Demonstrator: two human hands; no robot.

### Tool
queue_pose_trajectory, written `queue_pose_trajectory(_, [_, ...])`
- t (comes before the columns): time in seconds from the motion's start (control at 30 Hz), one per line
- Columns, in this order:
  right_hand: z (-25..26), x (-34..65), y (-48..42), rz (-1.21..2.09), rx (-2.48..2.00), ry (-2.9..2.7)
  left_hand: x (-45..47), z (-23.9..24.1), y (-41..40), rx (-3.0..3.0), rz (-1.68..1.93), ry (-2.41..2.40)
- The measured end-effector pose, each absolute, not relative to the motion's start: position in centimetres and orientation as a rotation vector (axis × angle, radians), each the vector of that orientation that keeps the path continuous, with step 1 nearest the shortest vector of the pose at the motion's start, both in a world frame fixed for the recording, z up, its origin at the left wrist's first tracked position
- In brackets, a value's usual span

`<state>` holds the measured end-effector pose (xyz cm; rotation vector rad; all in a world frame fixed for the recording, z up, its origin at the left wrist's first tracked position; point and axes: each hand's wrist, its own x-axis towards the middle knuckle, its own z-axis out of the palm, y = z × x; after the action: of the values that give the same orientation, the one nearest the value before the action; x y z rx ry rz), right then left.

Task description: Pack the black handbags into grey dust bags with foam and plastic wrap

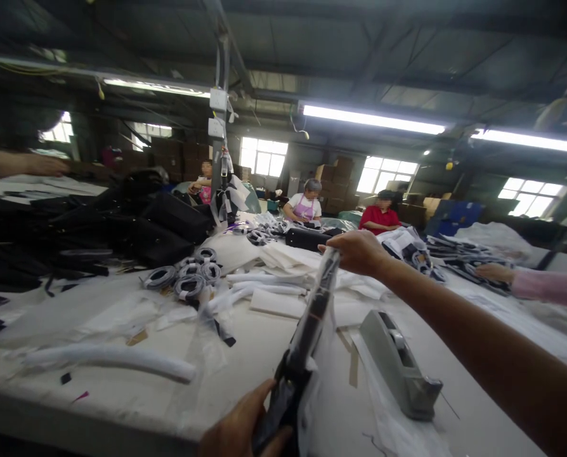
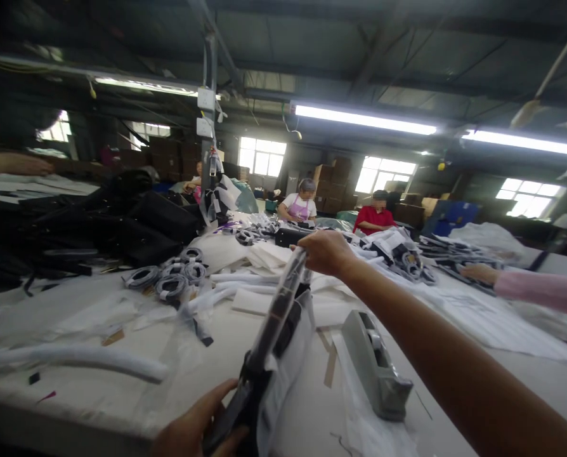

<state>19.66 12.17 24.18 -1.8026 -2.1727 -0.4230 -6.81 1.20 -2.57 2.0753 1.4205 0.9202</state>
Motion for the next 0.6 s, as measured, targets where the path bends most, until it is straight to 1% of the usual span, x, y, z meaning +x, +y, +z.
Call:
queue_pose_trajectory(0.07, [26.1,18.9,12.8,-0.424,-1.916,-2.035,-8.3,-0.4,3.7,2.207,1.144,1.477])
queue_pose_trajectory(0.13, [27.8,18.7,13.2,-0.328,-2.018,-1.922,-9.7,2.0,6.5,2.301,1.41,1.567])
queue_pose_trajectory(0.17, [28.7,18.8,13.3,-0.238,-2.053,-1.889,-10.2,3.1,7.7,2.337,1.517,1.582])
queue_pose_trajectory(0.23, [30.0,19.3,13.3,0.025,-2.095,-1.856,-10.3,4.4,9.4,2.256,1.608,1.577])
queue_pose_trajectory(0.3, [30.7,19.8,12.8,0.366,-2.09,-1.821,-8.9,4.4,9.9,2.07,1.526,1.48])
queue_pose_trajectory(0.37, [30.6,19.9,12.1,0.702,-2.015,-1.742,-6.5,3.3,9.7,1.81,1.326,1.268])
queue_pose_trajectory(0.43, [29.8,19.4,11.2,0.967,-1.855,-1.648,-3.6,2.2,9.5,1.505,1.123,1.024])
queue_pose_trajectory(0.5, [28.2,18.3,10.3,1.131,-1.668,-1.555,-1.0,1.8,9.8,1.341,1.029,0.902])
queue_pose_trajectory(0.6, [24.9,16.1,9.0,1.213,-1.465,-1.426,1.6,2.7,11.4,1.319,1.03,0.819])
